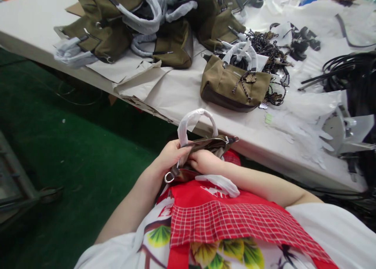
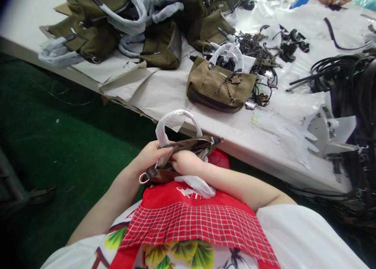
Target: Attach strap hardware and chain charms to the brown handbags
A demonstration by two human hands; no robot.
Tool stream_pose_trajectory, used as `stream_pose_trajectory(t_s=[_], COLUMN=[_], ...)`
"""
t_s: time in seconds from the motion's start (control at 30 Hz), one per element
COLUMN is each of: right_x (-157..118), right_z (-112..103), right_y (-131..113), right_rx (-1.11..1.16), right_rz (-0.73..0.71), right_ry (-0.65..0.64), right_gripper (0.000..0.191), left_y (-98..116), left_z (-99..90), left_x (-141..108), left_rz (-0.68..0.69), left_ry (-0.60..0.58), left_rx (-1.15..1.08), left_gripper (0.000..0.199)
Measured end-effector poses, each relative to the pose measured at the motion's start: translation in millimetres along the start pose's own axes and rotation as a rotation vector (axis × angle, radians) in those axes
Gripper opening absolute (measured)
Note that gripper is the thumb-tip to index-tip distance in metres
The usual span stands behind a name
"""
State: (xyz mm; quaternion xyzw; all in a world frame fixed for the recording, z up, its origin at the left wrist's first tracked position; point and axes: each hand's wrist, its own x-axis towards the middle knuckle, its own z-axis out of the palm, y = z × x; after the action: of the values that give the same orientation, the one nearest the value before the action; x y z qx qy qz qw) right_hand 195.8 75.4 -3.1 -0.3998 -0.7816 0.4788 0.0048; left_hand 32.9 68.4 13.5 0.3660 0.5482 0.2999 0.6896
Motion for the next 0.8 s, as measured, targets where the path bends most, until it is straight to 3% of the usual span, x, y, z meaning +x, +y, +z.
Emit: stream_pose_trajectory(t_s=[0.1, 0.2, 0.37, 0.5, 0.63, 0.8], right_x=[-2, 2, 1, -6, -3, -6], right_z=[-9, -20, -31, -24, -10, -11], right_y=[0, 5, 12, 10, 12, 9], right_rx=[-0.305, -0.414, -0.429, -0.471, -0.462, -0.618], right_rz=[0.105, 0.276, 0.266, 0.054, -0.21, -0.381], right_ry=[0.076, 0.119, 0.155, 0.22, 0.131, 0.064], right_gripper=[0.026, 0.029, 0.028, 0.027, 0.025, 0.023], left_y=[5, 6, 5, 7, 11, 14], left_z=[-3.7, -5.1, -6.3, -8.9, -11.1, -19.8], left_x=[-1, -2, -4, -3, -6, -12], left_rz=[0.025, 0.055, 0.04, 0.045, 0.078, 0.209], left_ry=[0.066, 0.11, 0.122, 0.113, 0.129, 0.355], left_rx=[0.122, 0.138, 0.098, 0.087, 0.245, 0.655], left_gripper=[0.033, 0.031, 0.035, 0.035, 0.035, 0.027])
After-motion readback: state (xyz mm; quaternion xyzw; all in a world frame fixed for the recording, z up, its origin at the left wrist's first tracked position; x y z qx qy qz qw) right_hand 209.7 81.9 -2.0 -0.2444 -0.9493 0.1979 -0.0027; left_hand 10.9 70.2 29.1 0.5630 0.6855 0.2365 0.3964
